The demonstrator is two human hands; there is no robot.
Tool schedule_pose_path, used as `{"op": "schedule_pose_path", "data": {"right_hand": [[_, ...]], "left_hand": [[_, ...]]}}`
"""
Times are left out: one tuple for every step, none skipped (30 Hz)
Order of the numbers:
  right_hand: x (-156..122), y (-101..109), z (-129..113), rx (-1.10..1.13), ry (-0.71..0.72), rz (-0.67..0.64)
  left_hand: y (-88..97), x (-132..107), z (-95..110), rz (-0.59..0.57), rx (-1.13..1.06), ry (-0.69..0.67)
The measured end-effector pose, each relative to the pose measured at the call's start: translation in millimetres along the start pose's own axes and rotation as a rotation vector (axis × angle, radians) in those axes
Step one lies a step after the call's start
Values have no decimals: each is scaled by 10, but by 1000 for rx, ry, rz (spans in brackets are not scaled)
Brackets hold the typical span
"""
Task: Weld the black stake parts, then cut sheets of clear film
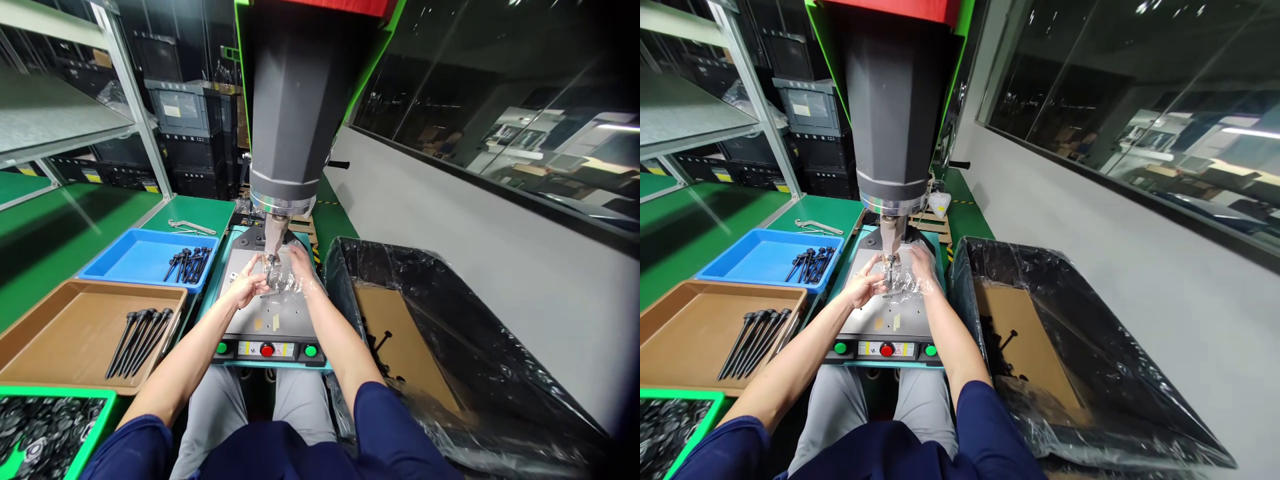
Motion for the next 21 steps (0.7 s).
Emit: {"op": "schedule_pose_path", "data": {"right_hand": [[87, 68, -39, -57, 30, 40], [172, 135, -80, -97, 49, 72], [251, 194, -121, -121, 65, 90], [319, 246, -163, -134, 86, 98], [373, 294, -192, -136, 101, 101], [409, 338, -203, -134, 109, 104], [427, 376, -190, -131, 106, 106], [424, 410, -148, -130, 91, 109], [400, 438, -80, -129, 65, 116], [358, 460, 12, -127, 31, 124], [299, 474, 122, -126, -7, 133], [228, 479, 243, -125, -51, 139], [151, 473, 368, -131, -97, 140], [71, 456, 488, -141, -141, 134], [-6, 430, 595, -156, -179, 122], [-78, 401, 683, -172, -206, 107], [-141, 371, 750, -186, -223, 94], [-195, 345, 797, -197, -228, 84], [-241, 326, 827, -203, -226, 78], [-281, 313, 845, -206, -221, 76], [-315, 306, 855, -209, -215, 76]], "left_hand": [[-3, 11, -1, 4, 15, -1], [-8, 26, -1, 7, 32, -3], [-14, 42, 0, 11, 50, -8], [-20, 59, 0, 16, 68, -14], [-27, 76, -1, 21, 85, -19], [-36, 91, -5, 25, 98, -22], [-46, 104, -13, 27, 108, -22], [-58, 115, -22, 28, 118, -20], [-70, 122, -31, 27, 126, -20], [-83, 128, -39, 25, 131, -22], [-95, 131, -44, 22, 134, -27], [-106, 132, -46, 19, 137, -33], [-115, 132, -46, 17, 139, -39], [-121, 131, -45, 16, 139, -43], [-126, 130, -42, 17, 138, -44], [-128, 128, -41, 18, 139, -42], [-129, 127, -40, 21, 143, -39], [-129, 127, -39, 24, 150, -38], [-128, 127, -39, 27, 160, -39], [-127, 129, -40, 27, 171, -41], [-124, 133, -43, 28, 183, -44]]}}
Point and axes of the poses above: each hand's wrist, its own x-axis towards the middle knuckle, its own y-axis out of the back of the hand, z = x × y, the point moved 6 cm from there along x, towards the middle knuckle, and after that the axes turned 7 degrees about -y, right-handed, at the moved point
